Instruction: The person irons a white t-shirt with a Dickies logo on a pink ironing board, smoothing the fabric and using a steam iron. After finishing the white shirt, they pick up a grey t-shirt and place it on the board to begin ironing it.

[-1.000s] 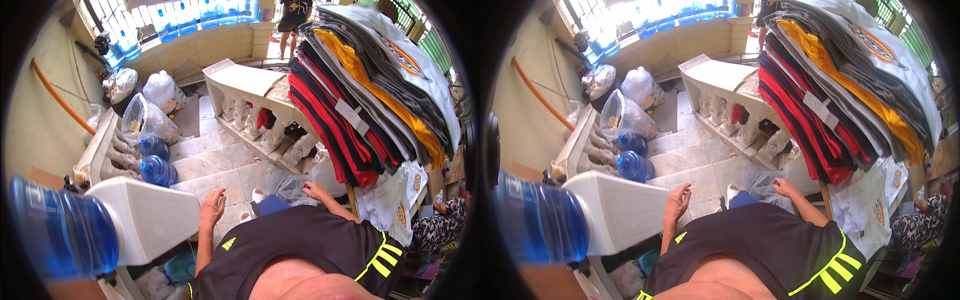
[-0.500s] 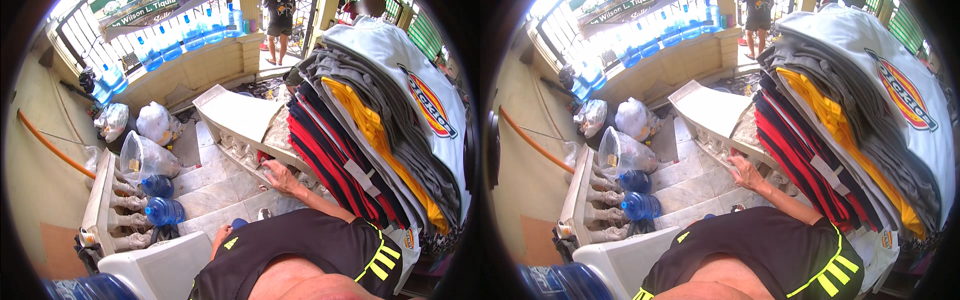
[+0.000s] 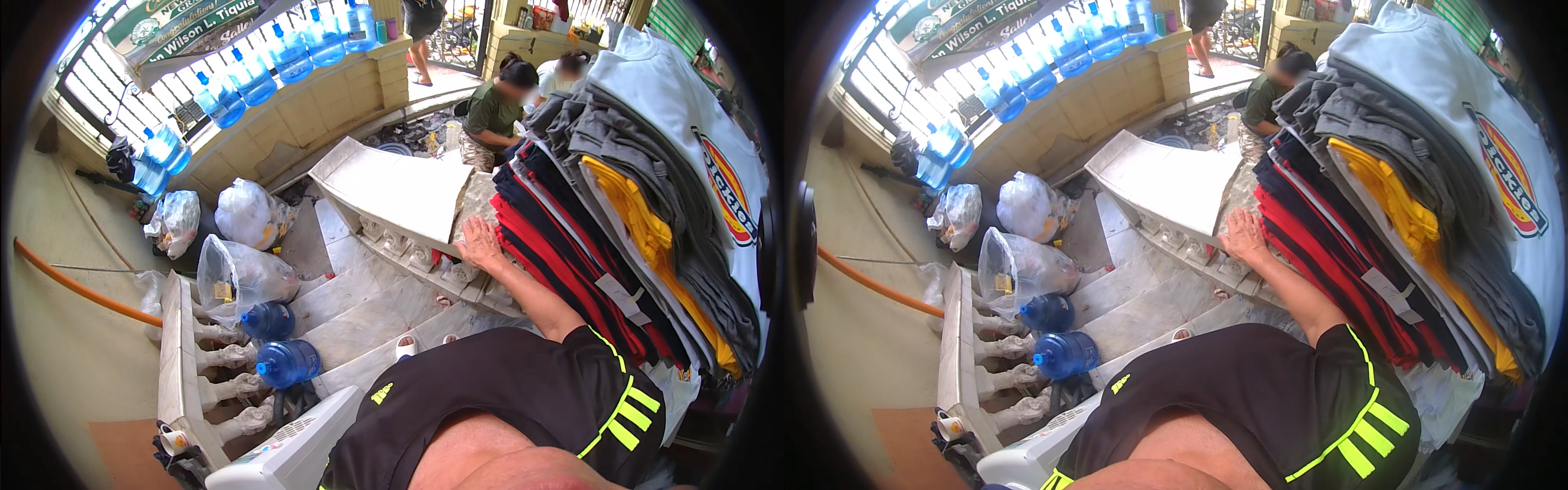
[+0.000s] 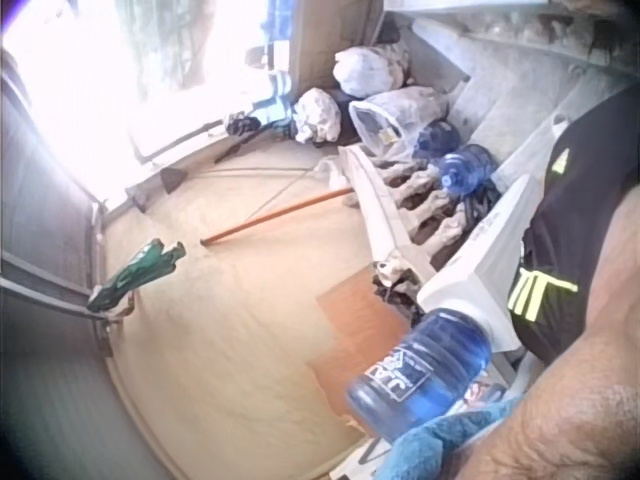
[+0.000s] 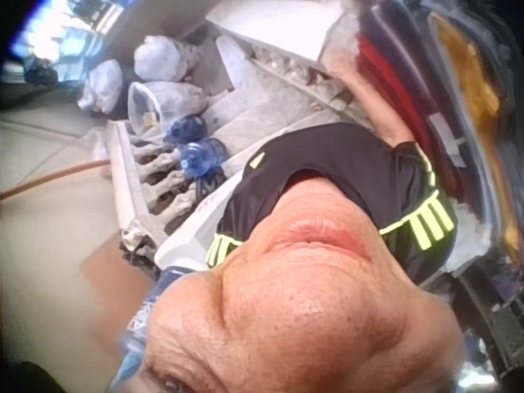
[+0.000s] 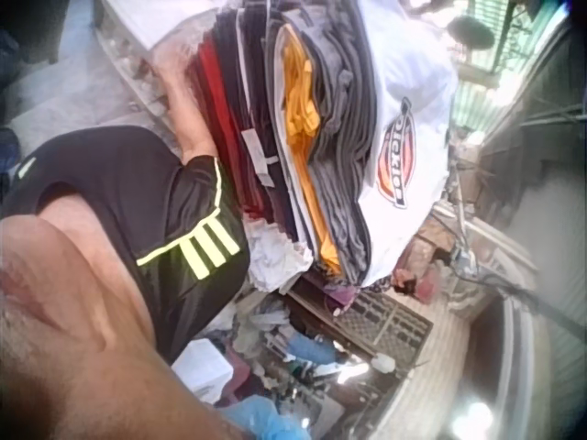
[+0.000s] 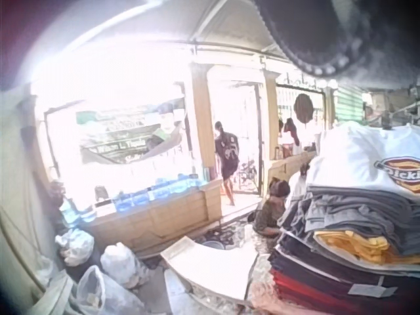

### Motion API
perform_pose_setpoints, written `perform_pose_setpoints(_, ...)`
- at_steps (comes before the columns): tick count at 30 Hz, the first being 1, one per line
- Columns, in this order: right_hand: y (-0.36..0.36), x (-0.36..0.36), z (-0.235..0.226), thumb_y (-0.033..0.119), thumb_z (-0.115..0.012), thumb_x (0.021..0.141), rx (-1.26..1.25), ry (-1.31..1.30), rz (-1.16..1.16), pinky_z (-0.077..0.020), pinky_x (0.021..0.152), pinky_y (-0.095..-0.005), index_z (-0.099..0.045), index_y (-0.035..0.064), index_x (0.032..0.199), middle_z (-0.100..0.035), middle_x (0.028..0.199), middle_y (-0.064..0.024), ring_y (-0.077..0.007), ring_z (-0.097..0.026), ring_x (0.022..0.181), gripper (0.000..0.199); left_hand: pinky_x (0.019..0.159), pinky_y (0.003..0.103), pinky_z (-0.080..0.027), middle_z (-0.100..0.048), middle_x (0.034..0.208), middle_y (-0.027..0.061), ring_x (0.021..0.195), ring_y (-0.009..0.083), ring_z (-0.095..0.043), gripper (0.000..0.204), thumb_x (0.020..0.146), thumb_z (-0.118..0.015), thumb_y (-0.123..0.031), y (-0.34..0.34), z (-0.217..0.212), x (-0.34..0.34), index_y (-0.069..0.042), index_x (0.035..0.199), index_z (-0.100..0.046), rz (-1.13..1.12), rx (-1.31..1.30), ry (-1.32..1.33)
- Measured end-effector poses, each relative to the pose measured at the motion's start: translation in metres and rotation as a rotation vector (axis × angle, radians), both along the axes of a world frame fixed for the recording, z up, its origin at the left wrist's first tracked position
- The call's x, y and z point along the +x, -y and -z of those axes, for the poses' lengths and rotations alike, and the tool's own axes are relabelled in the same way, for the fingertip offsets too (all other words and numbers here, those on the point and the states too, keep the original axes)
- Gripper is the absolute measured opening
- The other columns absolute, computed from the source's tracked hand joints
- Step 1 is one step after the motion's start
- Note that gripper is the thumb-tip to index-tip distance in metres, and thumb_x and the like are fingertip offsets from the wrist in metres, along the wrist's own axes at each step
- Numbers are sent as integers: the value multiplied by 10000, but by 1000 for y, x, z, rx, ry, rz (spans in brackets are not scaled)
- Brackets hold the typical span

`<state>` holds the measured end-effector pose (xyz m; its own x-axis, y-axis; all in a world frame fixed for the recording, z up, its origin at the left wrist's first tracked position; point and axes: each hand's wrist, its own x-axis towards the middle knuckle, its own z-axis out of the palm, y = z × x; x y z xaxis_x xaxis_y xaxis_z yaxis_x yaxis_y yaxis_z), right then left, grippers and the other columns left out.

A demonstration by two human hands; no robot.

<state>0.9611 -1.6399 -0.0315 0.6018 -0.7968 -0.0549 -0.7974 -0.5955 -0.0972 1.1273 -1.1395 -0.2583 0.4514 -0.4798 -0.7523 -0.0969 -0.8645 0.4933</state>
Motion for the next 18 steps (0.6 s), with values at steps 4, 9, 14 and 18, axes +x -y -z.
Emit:
perform_pose_setpoints(4, -4, 10, -4, 436, -602, 910, -15, 45, 28, -287, 1137, -496, -491, 69, 1369, -434, 1452, -193, -379, -372, 1376, 598, 915, 432, -512, -693, 1107, 246, 1064, 355, -670, 445, 903, -592, -312, -7, -7, 22, -23, 1239, -635, -20, 6, -14)
perform_pose_setpoints(9, -6, 16, -19, 485, -551, 938, 25, -34, 48, -273, 1143, -508, -479, 81, 1408, -437, 1470, -192, -377, -354, 1401, 624, 914, 439, -512, -691, 1107, 248, 1062, 362, -668, 445, 904, -590, -317, -15, -15, 41, -21, 1233, -637, -41, 7, -25)
perform_pose_setpoints(14, -7, 18, -20, 493, -547, 939, -21, -65, 51, -282, 1130, -499, -480, 107, 1406, -443, 1466, -167, -355, -360, 1394, 610, 913, 446, -512, -689, 1108, 251, 1061, 369, -666, 445, 904, -588, -321, -30, -16, 51, -20, 1228, -638, -49, 18, -31)
perform_pose_setpoints(18, -5, 16, -18, 493, -569, 925, -32, -50, 67, -288, 1127, -494, -482, 120, 1400, -448, 1460, -148, -332, -377, 1381, 610, 912, 452, -511, -688, 1108, 253, 1060, 375, -665, 445, 904, -587, -325, -42, -14, 55, -18, 1223, -640, -21, 46, -20)
